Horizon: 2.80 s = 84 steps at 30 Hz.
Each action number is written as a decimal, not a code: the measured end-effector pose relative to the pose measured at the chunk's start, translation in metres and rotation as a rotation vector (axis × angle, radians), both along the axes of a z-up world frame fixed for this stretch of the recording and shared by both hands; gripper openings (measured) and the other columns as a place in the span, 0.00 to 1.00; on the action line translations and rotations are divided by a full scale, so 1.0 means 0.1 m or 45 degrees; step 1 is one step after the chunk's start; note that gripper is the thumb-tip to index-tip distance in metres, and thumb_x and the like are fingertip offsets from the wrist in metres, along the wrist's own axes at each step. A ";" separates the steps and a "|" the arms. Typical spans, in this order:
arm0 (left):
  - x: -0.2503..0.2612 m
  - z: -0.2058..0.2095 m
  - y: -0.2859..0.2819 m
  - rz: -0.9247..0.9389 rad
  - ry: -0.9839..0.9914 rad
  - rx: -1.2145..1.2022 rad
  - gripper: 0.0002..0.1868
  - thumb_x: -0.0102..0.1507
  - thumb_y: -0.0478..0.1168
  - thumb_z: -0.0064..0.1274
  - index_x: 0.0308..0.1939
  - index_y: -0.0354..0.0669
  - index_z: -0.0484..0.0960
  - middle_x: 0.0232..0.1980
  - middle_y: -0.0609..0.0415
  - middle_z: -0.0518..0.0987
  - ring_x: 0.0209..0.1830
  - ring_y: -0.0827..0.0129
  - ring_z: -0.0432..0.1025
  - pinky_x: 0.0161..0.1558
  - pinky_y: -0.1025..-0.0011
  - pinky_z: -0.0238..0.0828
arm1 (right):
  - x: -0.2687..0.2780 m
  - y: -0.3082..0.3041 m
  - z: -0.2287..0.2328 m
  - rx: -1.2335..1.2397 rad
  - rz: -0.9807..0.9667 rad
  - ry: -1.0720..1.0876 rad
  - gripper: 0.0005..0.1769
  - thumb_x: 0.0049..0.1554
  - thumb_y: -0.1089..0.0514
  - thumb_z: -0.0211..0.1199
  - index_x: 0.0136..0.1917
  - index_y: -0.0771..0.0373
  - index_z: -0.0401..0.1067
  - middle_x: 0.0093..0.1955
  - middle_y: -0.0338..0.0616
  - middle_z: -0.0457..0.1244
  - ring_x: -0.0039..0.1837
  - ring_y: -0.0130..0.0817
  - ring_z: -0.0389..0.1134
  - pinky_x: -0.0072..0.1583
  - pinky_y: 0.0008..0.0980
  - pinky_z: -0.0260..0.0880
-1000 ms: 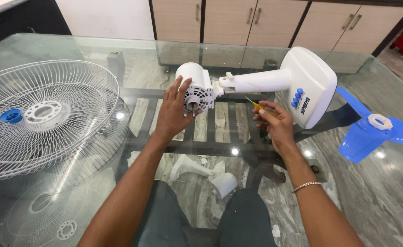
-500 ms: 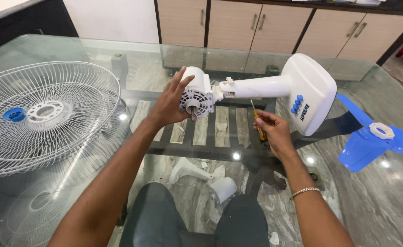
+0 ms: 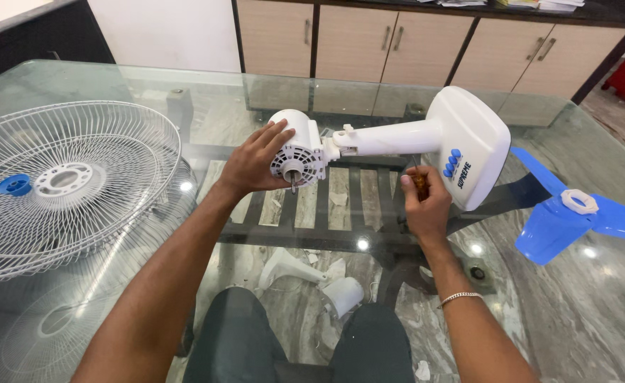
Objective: The person disassembles a table fan by removing the front grill and then uses a screwdriver to loosen screws on the motor housing. The fan blades and rear grill are set aside on the table.
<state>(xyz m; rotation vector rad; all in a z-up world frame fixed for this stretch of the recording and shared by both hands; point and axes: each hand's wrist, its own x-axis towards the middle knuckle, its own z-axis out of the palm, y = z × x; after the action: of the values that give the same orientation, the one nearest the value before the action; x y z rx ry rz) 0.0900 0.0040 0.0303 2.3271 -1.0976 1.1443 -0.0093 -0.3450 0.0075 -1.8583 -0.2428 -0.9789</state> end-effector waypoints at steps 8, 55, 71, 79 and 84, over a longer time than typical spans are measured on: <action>-0.10 0.19 0.06 -0.037 -0.050 0.031 0.50 0.42 0.63 0.76 0.61 0.42 0.77 0.65 0.42 0.78 0.63 0.45 0.75 0.56 0.52 0.78 | -0.08 0.01 0.08 -0.133 -0.123 -0.008 0.08 0.61 0.62 0.67 0.44 0.69 0.73 0.38 0.45 0.64 0.36 0.31 0.62 0.39 0.33 0.61; -0.50 0.20 0.06 -0.306 0.975 -0.843 0.65 0.50 0.64 0.64 0.82 0.45 0.46 0.75 0.28 0.63 0.71 0.38 0.66 0.67 0.43 0.65 | -0.33 0.58 0.49 -0.412 -0.213 -0.012 0.14 0.56 0.64 0.66 0.57 0.64 0.74 0.53 0.48 0.63 0.47 0.44 0.69 0.47 0.41 0.71; -0.73 0.21 -0.07 -0.393 0.848 -0.959 0.53 0.45 0.49 0.77 0.67 0.36 0.63 0.59 0.41 0.81 0.57 0.58 0.81 0.56 0.61 0.83 | 0.03 0.74 0.69 -0.976 -0.436 -0.313 0.36 0.51 0.58 0.75 0.72 0.56 0.69 0.68 0.46 0.62 0.72 0.50 0.62 0.61 0.41 0.71; -0.66 0.17 -0.01 -0.393 0.818 -0.894 0.55 0.45 0.51 0.77 0.68 0.36 0.63 0.59 0.41 0.82 0.59 0.57 0.80 0.62 0.57 0.78 | 0.26 0.70 0.78 -1.065 -0.259 -0.062 0.47 0.44 0.60 0.76 0.75 0.51 0.63 0.69 0.44 0.64 0.74 0.46 0.62 0.66 0.42 0.69; -0.70 0.14 -0.03 -0.433 0.795 -0.846 0.58 0.45 0.49 0.77 0.71 0.36 0.59 0.62 0.41 0.79 0.62 0.57 0.77 0.64 0.57 0.76 | 0.18 0.65 0.72 -0.994 -0.267 -0.108 0.43 0.44 0.63 0.75 0.72 0.55 0.66 0.67 0.45 0.66 0.72 0.45 0.65 0.68 0.40 0.68</action>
<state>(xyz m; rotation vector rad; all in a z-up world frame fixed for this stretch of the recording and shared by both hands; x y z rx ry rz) 0.0204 0.0005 0.0443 1.6951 -0.6923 0.4806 0.0084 -0.2804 0.0794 -2.5880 -0.5483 -1.2138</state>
